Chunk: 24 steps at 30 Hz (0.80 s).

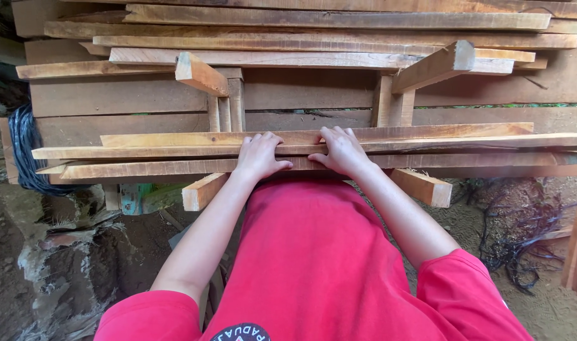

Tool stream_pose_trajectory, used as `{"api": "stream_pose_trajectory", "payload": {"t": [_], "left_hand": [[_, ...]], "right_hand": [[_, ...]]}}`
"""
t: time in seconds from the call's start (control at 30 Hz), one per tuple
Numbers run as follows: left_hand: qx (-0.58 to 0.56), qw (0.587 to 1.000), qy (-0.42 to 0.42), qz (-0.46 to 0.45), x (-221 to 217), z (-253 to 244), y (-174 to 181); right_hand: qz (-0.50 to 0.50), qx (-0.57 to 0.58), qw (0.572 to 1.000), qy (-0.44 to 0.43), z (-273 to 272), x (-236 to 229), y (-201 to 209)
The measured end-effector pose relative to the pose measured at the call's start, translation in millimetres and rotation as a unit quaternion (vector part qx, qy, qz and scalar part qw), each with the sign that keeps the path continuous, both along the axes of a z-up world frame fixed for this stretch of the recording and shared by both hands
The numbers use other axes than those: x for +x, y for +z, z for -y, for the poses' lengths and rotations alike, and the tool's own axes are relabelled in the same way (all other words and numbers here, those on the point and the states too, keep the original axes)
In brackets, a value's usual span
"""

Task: The recorder is sorting and organizing wooden planks in a stack.

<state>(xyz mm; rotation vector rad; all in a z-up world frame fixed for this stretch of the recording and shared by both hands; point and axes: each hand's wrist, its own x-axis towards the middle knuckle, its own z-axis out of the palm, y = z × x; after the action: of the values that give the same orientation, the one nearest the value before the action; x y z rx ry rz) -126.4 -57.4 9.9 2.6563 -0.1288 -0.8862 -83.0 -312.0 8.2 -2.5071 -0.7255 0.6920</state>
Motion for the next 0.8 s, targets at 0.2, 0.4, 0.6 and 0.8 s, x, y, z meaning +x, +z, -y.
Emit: {"api": "stream_pose_trajectory", "payload": {"t": [0.2, 0.4, 0.6, 0.8], "left_hand": [[0.002, 1.000, 0.011, 0.013, -4, 0, -26], [-0.023, 0.999, 0.025, -0.006, -1, 3, -10], [-0.041, 0.999, 0.009, 0.005, 0, 4, -8], [0.010, 0.997, -0.063, 0.034, -15, 7, -15]], "right_hand": [[0.020, 0.031, 0.999, 0.002, -8, 6, 12], [0.029, -0.037, 0.999, 0.016, -21, 3, 11], [0.033, -0.053, 0.997, 0.044, -11, -10, 0], [0.088, -0.040, 0.995, 0.033, -11, -20, -3]]}}
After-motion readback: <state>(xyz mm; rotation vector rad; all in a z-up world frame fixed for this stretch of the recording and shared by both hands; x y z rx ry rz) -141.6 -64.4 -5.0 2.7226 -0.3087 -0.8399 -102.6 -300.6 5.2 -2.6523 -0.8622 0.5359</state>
